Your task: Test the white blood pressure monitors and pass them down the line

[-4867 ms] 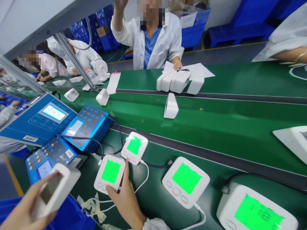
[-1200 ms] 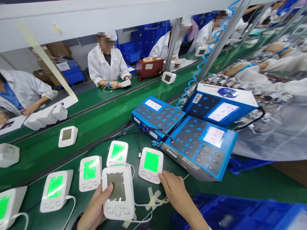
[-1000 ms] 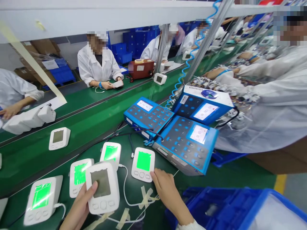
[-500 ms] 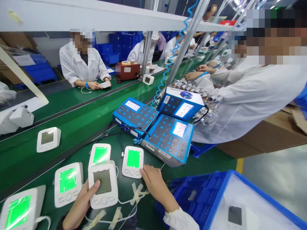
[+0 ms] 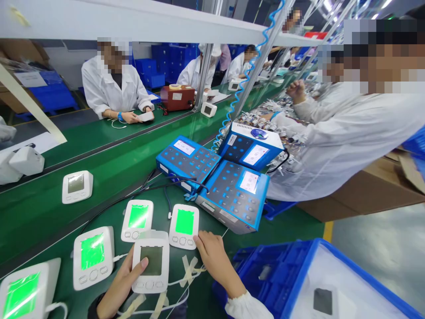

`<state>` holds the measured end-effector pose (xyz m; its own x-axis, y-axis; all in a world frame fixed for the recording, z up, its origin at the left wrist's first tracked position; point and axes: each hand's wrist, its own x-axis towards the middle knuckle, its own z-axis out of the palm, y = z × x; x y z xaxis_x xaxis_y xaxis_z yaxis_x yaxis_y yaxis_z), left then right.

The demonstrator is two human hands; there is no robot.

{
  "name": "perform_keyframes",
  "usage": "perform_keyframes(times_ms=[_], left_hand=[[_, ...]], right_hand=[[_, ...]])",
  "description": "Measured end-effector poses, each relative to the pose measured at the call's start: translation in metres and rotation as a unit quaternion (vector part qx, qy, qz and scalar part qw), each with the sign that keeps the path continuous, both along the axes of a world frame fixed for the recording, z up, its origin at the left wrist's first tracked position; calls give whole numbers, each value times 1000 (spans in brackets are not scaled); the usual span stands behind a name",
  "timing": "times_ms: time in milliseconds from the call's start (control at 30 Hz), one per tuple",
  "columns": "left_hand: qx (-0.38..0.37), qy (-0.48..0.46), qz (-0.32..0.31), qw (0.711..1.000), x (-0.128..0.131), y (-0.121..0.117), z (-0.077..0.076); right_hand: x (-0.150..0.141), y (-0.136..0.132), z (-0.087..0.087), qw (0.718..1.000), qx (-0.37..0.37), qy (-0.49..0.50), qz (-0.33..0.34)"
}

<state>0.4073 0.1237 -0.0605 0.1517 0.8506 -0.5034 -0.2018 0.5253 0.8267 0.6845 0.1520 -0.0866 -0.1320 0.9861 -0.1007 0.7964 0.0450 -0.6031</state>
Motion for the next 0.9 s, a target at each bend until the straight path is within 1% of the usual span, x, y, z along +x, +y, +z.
perform_keyframes(times_ms=[167,300,500,700,833,900], left_hand=[[21,19,-17,999,-2,4,-3],[22,31,-63,997,-3,7,-1],[19,40,0,999,3,5,3],[19,48,-2,999,1,6,0],[5,49,-35,998,-3,8,-1],[7,46,-39,998,-2,8,-1]], right_hand=[[-2,1,3,1000,0,-1,-3],[-3,0,4,1000,0,-1,-5],[-3,0,2,1000,-2,0,-6],[-2,2,2,1000,-6,5,-3],[-3,2,3,1000,-11,10,-4],[-3,2,4,1000,-13,13,-3]])
